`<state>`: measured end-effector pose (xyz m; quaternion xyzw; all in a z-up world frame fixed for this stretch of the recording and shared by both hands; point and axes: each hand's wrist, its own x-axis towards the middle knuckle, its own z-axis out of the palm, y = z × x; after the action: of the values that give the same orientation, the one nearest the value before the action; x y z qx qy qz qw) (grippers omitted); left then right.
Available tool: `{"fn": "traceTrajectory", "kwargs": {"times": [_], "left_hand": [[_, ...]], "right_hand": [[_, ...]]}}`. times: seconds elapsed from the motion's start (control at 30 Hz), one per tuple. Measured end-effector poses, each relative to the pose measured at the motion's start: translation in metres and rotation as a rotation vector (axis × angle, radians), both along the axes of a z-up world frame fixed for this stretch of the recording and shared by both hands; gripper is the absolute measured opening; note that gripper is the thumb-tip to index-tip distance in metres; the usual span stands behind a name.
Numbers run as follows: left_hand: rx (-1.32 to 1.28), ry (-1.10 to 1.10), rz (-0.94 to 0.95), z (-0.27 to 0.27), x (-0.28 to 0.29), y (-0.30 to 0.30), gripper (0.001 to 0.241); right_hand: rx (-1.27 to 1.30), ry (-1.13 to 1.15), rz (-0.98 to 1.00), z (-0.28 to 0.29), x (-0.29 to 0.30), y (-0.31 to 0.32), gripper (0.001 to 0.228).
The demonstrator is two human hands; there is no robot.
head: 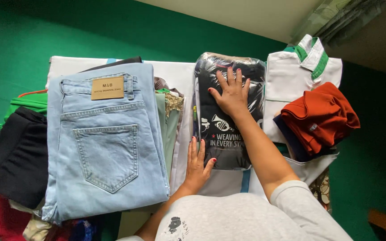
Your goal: The person places a folded black t-shirt into a clear plastic bag and seals it. They then use scissors to trim the excess plastic from the bag and place the packaged item onto a stack of other clothes.
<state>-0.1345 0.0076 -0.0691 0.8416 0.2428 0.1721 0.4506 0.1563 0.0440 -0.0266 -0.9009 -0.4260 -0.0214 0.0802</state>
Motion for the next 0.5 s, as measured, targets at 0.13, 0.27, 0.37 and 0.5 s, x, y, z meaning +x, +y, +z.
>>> {"fn": "traceTrajectory", "kwargs": {"times": [0.13, 0.27, 0.37, 0.5], "left_hand": [[0.005, 0.027, -0.013, 0.003, -0.001, -0.001, 0.079], [-0.014, 0.036, -0.009, 0.001, 0.002, 0.001, 0.081], [-0.027, 0.034, 0.003, 0.006, 0.002, 0.001, 0.080], [-0.029, 0.027, 0.017, 0.009, 0.004, 0.002, 0.082]], "right_hand": [[-0.084, 0.151, -0.080, -0.012, 0.009, -0.005, 0.068], [-0.051, 0.233, -0.140, 0.020, 0.028, -0.001, 0.066], [-0.069, 0.204, -0.193, 0.002, 0.020, -0.010, 0.065], [-0.028, 0.234, -0.208, -0.010, 0.032, -0.021, 0.066]]}}
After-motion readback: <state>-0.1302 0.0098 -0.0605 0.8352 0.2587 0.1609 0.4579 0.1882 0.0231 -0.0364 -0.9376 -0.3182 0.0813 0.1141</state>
